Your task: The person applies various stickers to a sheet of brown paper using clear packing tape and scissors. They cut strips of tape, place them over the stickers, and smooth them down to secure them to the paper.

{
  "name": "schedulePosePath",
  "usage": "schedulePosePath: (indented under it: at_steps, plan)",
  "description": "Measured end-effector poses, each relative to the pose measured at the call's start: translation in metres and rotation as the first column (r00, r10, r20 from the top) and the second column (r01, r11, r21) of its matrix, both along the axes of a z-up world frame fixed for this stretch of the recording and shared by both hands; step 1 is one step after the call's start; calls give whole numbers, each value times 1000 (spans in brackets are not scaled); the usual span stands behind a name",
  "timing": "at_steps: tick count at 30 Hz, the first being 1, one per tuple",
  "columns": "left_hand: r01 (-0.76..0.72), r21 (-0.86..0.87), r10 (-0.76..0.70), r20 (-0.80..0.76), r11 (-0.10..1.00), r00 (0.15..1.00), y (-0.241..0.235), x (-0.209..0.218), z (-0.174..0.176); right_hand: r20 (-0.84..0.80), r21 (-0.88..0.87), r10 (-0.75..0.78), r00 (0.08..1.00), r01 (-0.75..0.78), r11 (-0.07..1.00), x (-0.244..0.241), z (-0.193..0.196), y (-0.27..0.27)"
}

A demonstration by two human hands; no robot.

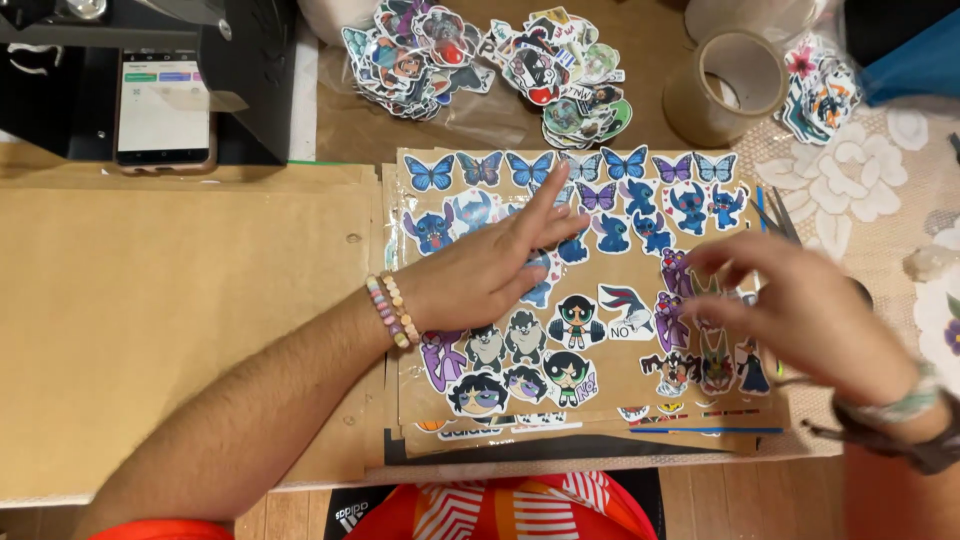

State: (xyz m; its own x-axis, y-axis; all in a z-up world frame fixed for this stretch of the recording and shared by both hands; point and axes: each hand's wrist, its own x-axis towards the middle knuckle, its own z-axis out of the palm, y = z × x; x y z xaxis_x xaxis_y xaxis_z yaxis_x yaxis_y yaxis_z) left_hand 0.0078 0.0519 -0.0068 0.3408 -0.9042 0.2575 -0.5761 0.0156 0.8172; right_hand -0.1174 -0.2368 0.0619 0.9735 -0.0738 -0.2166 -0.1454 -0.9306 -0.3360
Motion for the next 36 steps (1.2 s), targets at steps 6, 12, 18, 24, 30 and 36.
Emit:
schedulePosePath:
  at_steps: [6, 12, 18, 24, 30, 36]
  plan:
    - [-34, 70, 22, 157, 997, 987, -3, -2, -11, -158, -141, 30, 987, -53, 989, 1, -18, 46]
    - [-22, 18, 18, 186, 1000, 982, -3, 0, -19, -329, -267, -24, 944, -68, 961, 19, -13, 54]
    - [3, -10, -2, 49, 1000, 999, 1, 3, -17, -158, -109, 189, 969, -208, 972, 24, 3, 81]
    - [-17, 17, 16, 87, 1000, 996, -6, 4, -26, -240, -201, 213, 947, -264, 943, 27, -17, 90]
    - [-43, 48, 37, 116, 998, 993, -7, 3, -27, -288, -149, 100, 952, -147, 978, 35, -9, 99]
    - [-53, 14, 51, 119, 998, 992, -8, 3, -30, -311, -92, 108, 944, -143, 985, 39, -19, 89]
